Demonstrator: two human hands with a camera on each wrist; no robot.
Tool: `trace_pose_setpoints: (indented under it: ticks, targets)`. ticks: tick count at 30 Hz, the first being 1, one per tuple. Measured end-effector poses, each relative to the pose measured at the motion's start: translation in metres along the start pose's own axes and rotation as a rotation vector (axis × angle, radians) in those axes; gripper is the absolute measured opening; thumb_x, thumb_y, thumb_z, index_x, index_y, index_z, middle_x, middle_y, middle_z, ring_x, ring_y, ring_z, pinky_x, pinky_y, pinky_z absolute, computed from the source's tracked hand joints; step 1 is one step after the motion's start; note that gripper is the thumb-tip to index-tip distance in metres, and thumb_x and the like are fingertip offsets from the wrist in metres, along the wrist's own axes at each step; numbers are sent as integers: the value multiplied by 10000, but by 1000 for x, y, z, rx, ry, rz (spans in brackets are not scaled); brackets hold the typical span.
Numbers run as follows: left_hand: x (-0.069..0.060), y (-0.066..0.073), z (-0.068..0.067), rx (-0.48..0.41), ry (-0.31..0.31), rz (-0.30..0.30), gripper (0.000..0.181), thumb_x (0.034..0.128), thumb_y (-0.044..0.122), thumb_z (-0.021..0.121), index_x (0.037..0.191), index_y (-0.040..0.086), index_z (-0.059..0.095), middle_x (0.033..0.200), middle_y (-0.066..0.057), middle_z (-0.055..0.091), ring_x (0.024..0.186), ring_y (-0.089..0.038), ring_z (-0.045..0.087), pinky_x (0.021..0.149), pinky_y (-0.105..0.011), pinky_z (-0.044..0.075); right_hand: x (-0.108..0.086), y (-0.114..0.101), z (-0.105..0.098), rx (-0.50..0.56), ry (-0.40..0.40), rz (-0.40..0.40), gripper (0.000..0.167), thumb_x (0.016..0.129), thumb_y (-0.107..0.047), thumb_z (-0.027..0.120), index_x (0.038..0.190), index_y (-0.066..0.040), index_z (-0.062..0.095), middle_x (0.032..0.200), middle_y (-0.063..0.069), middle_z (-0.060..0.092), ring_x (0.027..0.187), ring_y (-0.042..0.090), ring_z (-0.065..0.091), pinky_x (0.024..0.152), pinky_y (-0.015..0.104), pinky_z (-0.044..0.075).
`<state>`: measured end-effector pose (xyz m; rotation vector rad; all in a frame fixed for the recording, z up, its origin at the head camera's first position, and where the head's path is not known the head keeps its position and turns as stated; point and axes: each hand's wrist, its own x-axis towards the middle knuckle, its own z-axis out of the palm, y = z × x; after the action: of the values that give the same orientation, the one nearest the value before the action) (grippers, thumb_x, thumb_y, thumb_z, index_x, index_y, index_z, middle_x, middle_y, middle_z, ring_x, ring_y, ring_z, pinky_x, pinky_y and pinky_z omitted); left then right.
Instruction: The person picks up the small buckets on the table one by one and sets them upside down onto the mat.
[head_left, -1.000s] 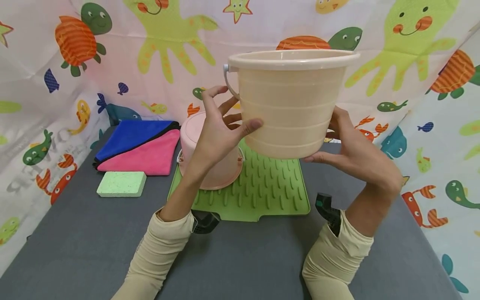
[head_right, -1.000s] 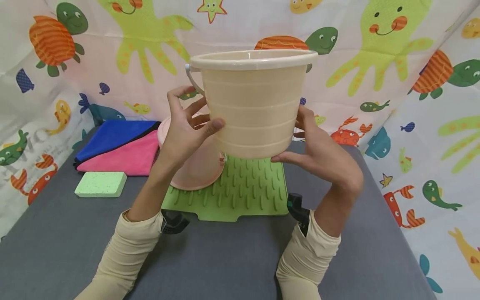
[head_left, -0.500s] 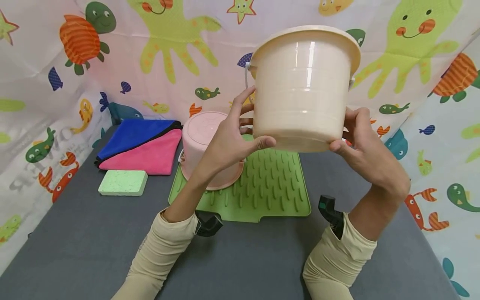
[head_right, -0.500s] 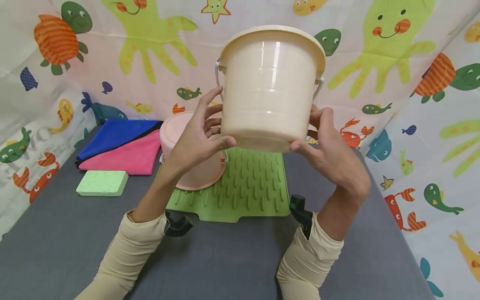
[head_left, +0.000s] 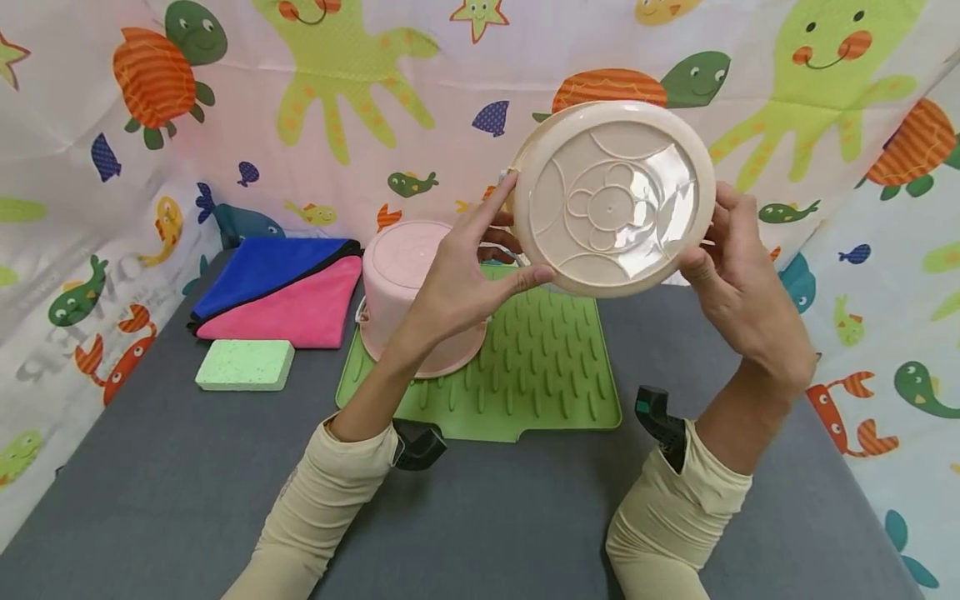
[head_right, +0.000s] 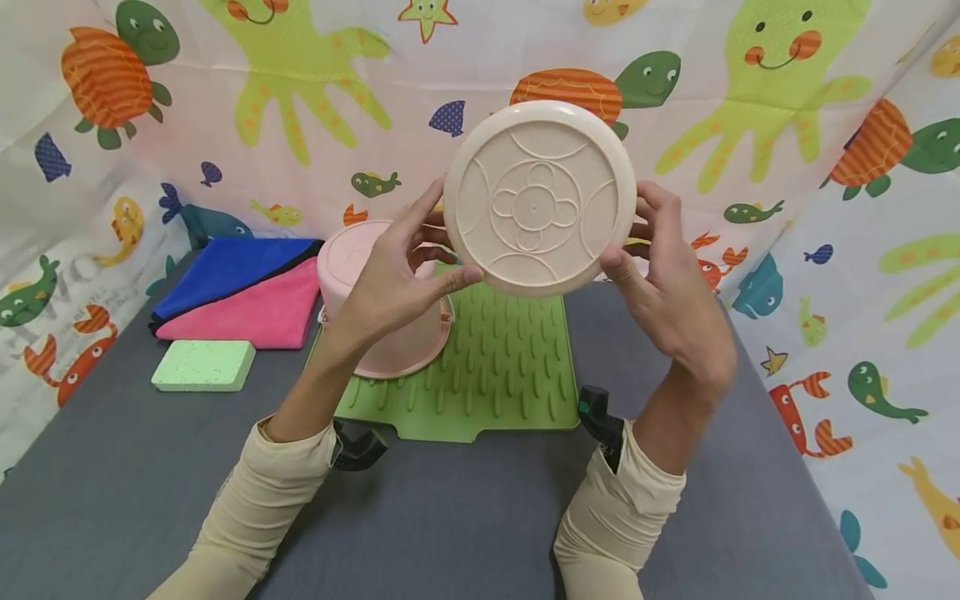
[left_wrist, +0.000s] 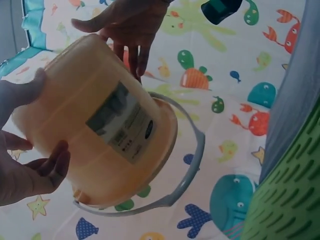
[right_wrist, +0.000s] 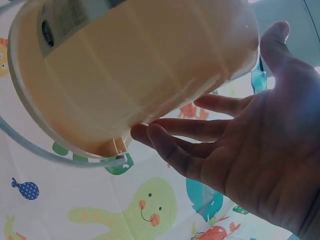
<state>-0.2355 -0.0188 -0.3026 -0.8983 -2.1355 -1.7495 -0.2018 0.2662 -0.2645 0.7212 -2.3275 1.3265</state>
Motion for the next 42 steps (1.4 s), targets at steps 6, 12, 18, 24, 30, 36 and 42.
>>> trace_pose_setpoints:
  ticks: [6, 12, 18, 24, 30, 36, 42]
  targets:
    - [0, 4, 7, 86, 102, -28, 931, 892, 178, 846, 1648, 82, 311, 1203, -154, 477, 1099, -226, 626, 1027, -367, 565, 2, -4, -1, -121, -21, 49, 737, 999, -503, 667, 1627, -346, 315, 1433, -34, 533, 1204, 58, 546, 1007, 113, 428]
    - [-2, 3, 12, 70, 115, -67, 908, 890, 232, 855, 1637, 111, 353, 1412, -136, 475, 1280, -195, 534, 1109, -308, 528, 3, -3, 0, -130, -77, 33, 941, 958, -301, 772, 1669, -339, 156, 1407, 25, 558, 1122, 85, 600, 943, 119, 454]
    - [1, -7, 11, 8, 52, -115, 955, 828, 155, 905, 1614, 87, 368, 1543, -123, 469, 1350, -227, 558, 1060, -286, 571, 10, 17, 1, -131, -146, -49, 1202, 776, 116, 852, 1667, -284, 152, 1511, 86, 516, 1184, 97, 621, 967, 102, 504]
    - [8, -19, 15, -27, -1, -208, 857, 889, 88, 835, 1599, 71, 354, 1634, -121, 388, 1526, -270, 448, 1123, -276, 524, 24, 56, 5, 86, -178, -48, 1203, 685, 251, 833, 1605, -202, 205, 1496, 93, 493, 1216, 164, 625, 937, 131, 564]
    - [14, -34, 21, -40, -94, -325, 782, 951, 109, 773, 1592, 54, 328, 1632, -149, 404, 1567, -294, 392, 1199, -323, 458, 28, 94, 8, 289, -227, 56, 1170, 701, 286, 794, 1563, -235, 198, 1501, 58, 445, 1238, 179, 606, 920, 185, 600]
    - [13, -49, 24, 28, -237, -444, 809, 986, 216, 746, 1625, 51, 278, 1696, -198, 335, 1544, -339, 420, 1213, -403, 451, 24, 120, 7, 180, -294, 157, 1187, 714, 235, 825, 1554, -282, 166, 1477, 54, 454, 1200, 127, 618, 900, 192, 607]
    - [12, -46, 22, 158, -243, -384, 791, 966, 279, 774, 1601, 42, 365, 1609, -197, 486, 1414, -324, 589, 1142, -405, 527, 15, 110, -5, 36, -299, 239, 1176, 738, 141, 871, 1586, -306, 189, 1423, -18, 514, 1142, 50, 653, 881, 176, 600]
